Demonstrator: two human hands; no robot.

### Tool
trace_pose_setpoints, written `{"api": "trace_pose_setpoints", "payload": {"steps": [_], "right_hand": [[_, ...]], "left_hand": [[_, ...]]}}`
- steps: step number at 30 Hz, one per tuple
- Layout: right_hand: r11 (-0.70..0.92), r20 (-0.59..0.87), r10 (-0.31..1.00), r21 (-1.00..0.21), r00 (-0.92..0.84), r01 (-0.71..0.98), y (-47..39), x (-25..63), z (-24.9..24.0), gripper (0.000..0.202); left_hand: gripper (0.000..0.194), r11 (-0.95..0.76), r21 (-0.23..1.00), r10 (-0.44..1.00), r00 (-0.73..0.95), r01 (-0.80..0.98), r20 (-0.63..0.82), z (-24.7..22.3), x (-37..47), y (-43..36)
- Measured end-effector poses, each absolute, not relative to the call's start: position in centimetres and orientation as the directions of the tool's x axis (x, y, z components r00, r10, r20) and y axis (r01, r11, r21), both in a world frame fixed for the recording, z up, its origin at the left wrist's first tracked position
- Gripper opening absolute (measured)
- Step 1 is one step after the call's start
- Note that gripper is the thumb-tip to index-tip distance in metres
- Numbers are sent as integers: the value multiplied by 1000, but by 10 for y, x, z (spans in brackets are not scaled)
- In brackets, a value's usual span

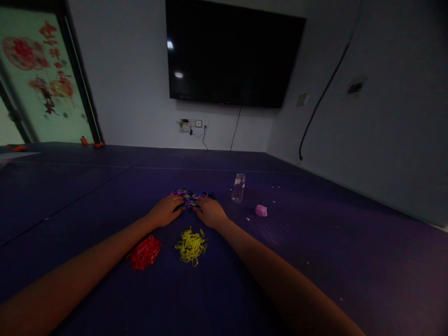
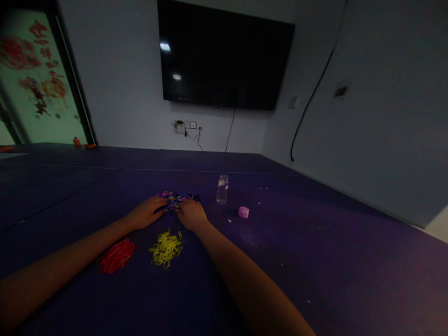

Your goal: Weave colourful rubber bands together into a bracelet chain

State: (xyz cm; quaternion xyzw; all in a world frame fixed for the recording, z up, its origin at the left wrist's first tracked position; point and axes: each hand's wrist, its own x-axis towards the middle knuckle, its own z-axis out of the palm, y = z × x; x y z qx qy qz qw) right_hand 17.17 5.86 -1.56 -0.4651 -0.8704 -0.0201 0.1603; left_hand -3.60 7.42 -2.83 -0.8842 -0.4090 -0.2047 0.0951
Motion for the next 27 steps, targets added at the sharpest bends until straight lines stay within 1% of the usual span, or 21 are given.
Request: {"api": "trace_pose_setpoints", "payload": {"steps": [14,20,27], "right_hand": [[568,299,801,-106,-519,816,58,171,-13,31],[566,291,804,-104,-519,818,57,171,-11,32],[564,288,806,-112,-516,818,56,171,-10,32]], "left_hand": [[29,-643,18,703,580,766,411,-24,-36,72],[30,-649,25,710,595,760,377,-23,-38,75],[28,-655,29,699,592,755,402,-24,-38,75]]}}
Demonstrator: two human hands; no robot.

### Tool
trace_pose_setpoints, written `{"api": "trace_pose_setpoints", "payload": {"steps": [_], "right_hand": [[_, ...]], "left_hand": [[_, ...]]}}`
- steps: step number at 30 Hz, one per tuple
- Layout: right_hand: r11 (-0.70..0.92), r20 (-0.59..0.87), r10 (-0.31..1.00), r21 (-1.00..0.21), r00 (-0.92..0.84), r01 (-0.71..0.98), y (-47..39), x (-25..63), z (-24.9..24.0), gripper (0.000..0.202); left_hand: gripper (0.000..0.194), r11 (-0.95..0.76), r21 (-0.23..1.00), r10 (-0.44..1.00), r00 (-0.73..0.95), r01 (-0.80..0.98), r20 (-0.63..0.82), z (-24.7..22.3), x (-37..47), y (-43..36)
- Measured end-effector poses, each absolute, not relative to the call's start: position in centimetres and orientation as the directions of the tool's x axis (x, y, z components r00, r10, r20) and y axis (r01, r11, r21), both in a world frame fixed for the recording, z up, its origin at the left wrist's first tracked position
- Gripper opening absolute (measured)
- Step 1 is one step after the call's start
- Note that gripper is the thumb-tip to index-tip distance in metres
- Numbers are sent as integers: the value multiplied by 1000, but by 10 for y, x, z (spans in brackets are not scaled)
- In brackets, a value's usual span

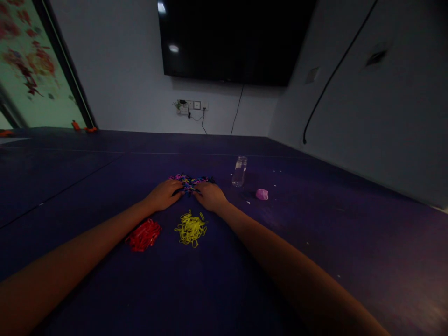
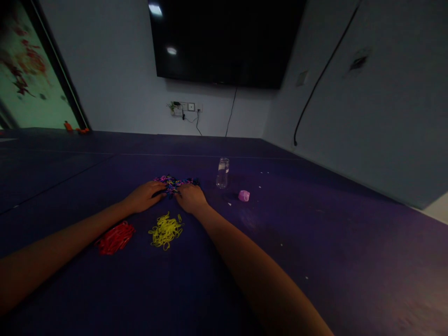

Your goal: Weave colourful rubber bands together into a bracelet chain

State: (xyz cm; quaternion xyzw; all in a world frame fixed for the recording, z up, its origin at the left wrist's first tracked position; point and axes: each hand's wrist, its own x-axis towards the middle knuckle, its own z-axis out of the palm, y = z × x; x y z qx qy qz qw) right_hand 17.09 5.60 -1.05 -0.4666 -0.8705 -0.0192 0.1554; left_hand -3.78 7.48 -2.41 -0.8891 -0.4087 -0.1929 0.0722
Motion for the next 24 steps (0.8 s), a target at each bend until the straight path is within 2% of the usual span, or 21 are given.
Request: {"api": "trace_pose_setpoints", "payload": {"steps": [24], "right_hand": [[570,310,798,-107,-517,815,58,172,-16,31]], "left_hand": [[24,-648,33,684,563,761,464,-28,-33,71]]}}
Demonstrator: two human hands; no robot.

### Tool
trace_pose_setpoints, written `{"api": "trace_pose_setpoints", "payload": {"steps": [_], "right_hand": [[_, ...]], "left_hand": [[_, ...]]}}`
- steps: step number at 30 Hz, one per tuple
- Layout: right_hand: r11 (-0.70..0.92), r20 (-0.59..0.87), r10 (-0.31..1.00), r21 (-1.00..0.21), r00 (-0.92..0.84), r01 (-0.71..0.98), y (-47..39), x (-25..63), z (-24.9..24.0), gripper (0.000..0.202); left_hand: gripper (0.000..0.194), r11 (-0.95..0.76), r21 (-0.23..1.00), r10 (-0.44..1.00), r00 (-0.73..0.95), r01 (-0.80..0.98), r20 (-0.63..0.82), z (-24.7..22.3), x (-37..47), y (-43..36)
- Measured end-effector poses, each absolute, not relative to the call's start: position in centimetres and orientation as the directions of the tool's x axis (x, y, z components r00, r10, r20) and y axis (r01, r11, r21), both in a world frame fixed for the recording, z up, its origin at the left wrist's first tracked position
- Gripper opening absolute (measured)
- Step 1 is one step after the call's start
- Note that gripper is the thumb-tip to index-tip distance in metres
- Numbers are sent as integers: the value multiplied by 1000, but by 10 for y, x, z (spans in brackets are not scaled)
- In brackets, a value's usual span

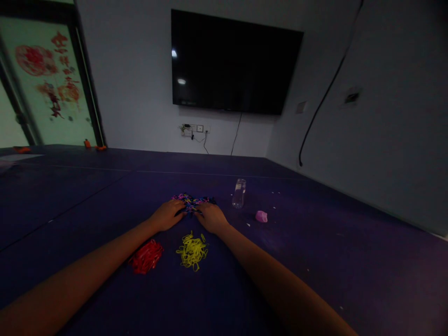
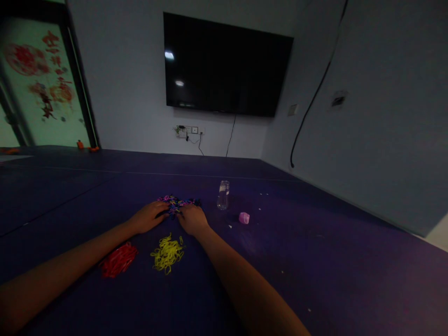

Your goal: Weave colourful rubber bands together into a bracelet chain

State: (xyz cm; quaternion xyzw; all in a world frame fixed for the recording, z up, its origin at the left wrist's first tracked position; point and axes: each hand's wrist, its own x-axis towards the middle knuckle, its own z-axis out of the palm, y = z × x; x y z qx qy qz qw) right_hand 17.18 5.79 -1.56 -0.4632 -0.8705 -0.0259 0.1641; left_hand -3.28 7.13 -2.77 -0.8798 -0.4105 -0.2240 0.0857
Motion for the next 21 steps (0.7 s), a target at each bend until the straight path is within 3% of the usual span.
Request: {"api": "trace_pose_setpoints", "payload": {"steps": [21], "right_hand": [[568,307,800,-113,-515,816,60,172,-18,31]], "left_hand": [[24,-648,36,694,570,761,440,-28,-35,72]]}}
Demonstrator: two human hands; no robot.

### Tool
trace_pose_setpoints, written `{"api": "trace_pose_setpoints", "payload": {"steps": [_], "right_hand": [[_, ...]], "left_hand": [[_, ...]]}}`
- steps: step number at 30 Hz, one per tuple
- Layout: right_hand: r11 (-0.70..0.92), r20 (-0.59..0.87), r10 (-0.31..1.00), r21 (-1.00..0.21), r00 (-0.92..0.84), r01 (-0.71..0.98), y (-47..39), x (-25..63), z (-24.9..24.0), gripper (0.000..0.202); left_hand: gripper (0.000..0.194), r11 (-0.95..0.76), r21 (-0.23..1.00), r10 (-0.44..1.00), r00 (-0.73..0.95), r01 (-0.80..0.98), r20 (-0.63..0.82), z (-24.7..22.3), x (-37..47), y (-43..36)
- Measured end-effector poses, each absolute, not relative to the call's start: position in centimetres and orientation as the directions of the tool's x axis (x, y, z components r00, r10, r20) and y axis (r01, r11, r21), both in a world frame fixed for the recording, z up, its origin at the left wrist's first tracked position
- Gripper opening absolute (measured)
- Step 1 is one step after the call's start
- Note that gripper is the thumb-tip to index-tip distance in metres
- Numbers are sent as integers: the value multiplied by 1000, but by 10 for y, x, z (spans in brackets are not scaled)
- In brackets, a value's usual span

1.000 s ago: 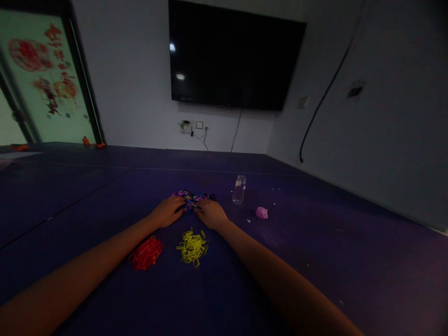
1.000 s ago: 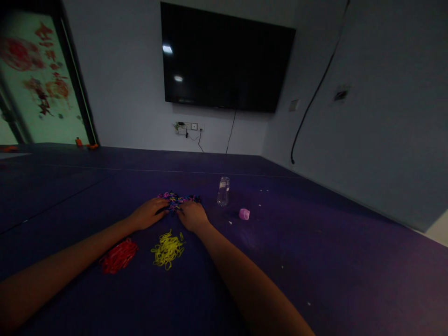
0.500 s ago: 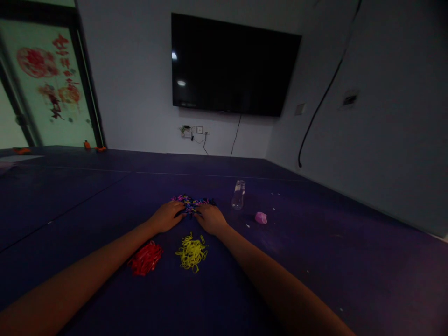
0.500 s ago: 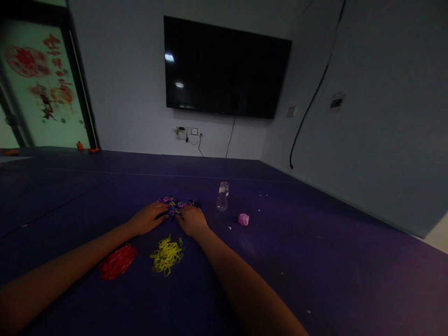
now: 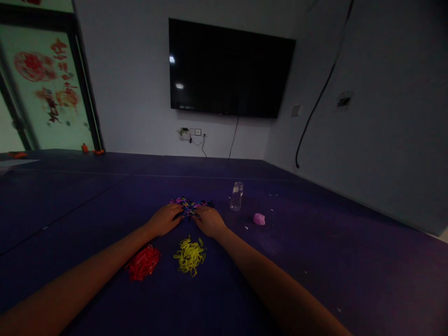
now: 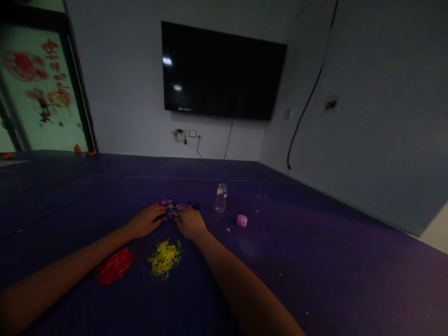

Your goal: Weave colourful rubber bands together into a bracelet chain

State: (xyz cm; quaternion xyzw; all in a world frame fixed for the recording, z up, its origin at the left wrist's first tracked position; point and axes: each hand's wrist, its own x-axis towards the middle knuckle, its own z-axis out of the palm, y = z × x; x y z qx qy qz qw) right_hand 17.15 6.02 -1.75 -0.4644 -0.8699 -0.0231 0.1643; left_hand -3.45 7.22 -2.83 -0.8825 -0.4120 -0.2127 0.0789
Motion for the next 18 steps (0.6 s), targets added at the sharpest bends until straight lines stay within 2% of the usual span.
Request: {"api": "trace_pose_setpoints", "payload": {"steps": [18], "right_hand": [[568,317,797,-107,-514,816,62,171,-19,31]], "left_hand": [[29,-651,25,684,571,759,454,-32,-37,76]]}}
